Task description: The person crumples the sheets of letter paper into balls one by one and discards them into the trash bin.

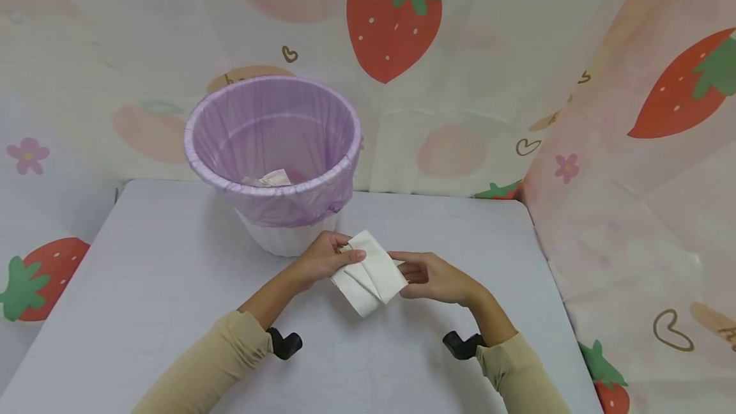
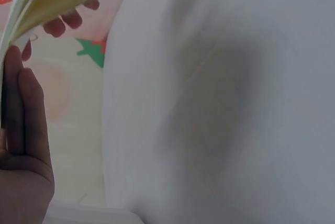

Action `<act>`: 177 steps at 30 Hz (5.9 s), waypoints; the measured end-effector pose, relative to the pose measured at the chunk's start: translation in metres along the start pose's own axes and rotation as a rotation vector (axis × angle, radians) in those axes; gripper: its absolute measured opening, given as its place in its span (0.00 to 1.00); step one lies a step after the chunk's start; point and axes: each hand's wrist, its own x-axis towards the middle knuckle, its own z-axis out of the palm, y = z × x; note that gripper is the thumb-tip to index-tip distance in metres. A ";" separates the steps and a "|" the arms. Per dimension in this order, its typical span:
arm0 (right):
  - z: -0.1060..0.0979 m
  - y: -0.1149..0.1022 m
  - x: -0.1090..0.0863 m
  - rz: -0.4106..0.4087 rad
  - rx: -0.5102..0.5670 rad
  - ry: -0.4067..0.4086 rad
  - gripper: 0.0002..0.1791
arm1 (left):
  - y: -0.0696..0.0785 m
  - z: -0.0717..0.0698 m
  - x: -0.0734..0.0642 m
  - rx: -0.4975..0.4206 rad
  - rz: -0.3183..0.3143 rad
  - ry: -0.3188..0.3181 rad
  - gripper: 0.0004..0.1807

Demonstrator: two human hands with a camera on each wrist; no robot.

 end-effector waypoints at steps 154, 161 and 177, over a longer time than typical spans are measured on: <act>0.038 0.003 0.033 -0.087 0.029 0.450 0.11 | 0.024 0.026 -0.028 0.886 0.346 -0.085 0.11; 0.041 0.003 0.040 -0.085 0.071 0.503 0.09 | 0.023 0.033 -0.028 1.066 0.437 0.103 0.32; 0.043 0.001 0.049 -0.116 -0.100 0.580 0.07 | 0.021 0.041 -0.026 1.245 0.539 0.284 0.23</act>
